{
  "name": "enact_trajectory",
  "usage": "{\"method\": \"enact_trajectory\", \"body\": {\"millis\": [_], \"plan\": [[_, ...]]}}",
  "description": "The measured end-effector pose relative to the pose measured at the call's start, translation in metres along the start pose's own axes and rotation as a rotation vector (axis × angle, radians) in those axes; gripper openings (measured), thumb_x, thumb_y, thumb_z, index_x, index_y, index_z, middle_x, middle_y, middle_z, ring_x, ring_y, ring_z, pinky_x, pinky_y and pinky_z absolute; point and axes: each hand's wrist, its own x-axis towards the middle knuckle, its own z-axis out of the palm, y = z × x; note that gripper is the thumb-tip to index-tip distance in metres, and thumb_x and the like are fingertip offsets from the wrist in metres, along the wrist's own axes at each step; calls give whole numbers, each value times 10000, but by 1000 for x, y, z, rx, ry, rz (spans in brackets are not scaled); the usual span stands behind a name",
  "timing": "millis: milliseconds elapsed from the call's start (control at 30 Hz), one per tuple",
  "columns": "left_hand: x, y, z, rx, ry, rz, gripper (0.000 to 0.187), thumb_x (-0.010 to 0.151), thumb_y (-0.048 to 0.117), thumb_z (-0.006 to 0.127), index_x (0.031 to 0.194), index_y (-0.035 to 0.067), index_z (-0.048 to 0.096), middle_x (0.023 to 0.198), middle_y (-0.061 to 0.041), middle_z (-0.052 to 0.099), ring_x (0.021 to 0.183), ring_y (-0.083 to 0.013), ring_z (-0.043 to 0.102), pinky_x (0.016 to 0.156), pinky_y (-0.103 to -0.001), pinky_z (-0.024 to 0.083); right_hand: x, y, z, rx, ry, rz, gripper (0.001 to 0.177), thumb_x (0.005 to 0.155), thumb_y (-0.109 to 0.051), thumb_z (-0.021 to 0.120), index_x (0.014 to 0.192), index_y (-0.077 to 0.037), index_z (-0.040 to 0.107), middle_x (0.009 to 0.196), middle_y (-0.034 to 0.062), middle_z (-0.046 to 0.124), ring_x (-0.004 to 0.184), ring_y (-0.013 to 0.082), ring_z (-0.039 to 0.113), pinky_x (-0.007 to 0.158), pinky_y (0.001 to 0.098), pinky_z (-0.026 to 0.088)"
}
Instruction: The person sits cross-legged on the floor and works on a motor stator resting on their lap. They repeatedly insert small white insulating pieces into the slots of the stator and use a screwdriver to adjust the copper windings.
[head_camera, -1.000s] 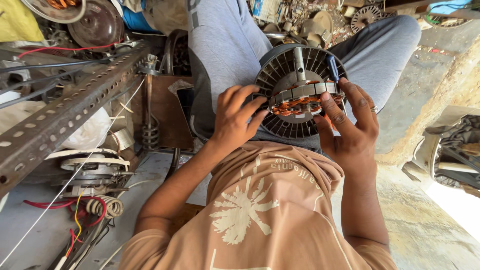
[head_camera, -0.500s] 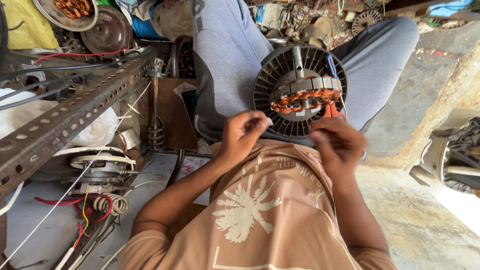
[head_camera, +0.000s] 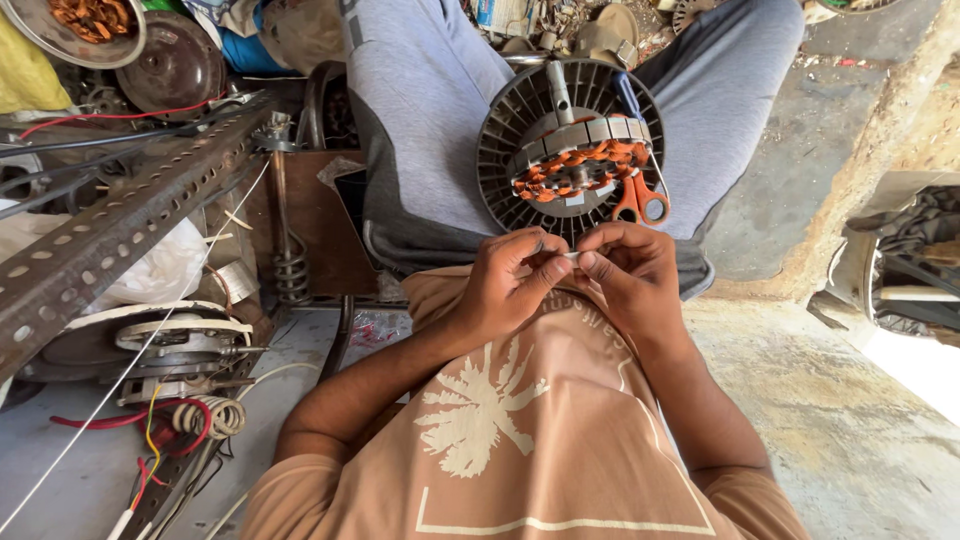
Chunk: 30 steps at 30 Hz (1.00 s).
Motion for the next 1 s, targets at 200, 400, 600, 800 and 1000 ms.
{"method": "enact_trajectory", "body": {"millis": [200,400,600,800,1000], "plan": [[-5,14,8,47,39,52,100,1036,61,654,1015,-37,650,911,-122,679,819,-155,721,711,-279,576,5,7,-8,324,-178,39,148,939,0,766,1055,73,712,969,168,724,811,202,710,758,302,593],[-3,22,15,184,93,147,75,1004,38,691,991,-28,659,873,-111,686,729,-186,712,625,-293,552,-11,5,4,47,-27,-142,162,961,-66,768,1020,68,698,992,141,707,779,166,686,692,264,567],[-1,32,16,220,70,207,77,986,39,708,978,-24,663,876,-111,690,712,-180,695,611,-287,534,-18,-5,20,54,-7,-211,172,991,-106,759,1030,41,678,983,114,693,759,115,628,668,240,529],[0,18,14,62,-4,142,82,984,33,726,973,-26,670,882,-93,692,778,-129,695,672,-268,551,-18,-5,20,-17,-38,-206,191,1031,-175,727,1049,-3,646,1012,42,664,845,58,592,729,199,513],[-1,-12,23,-461,4,-30,36,1085,26,624,1081,-8,614,950,-26,648,879,-69,634,847,-242,544,-6,-6,18,-13,-58,-300,285,868,-72,805,1093,46,676,1030,62,676,875,92,625,775,210,518]]}}
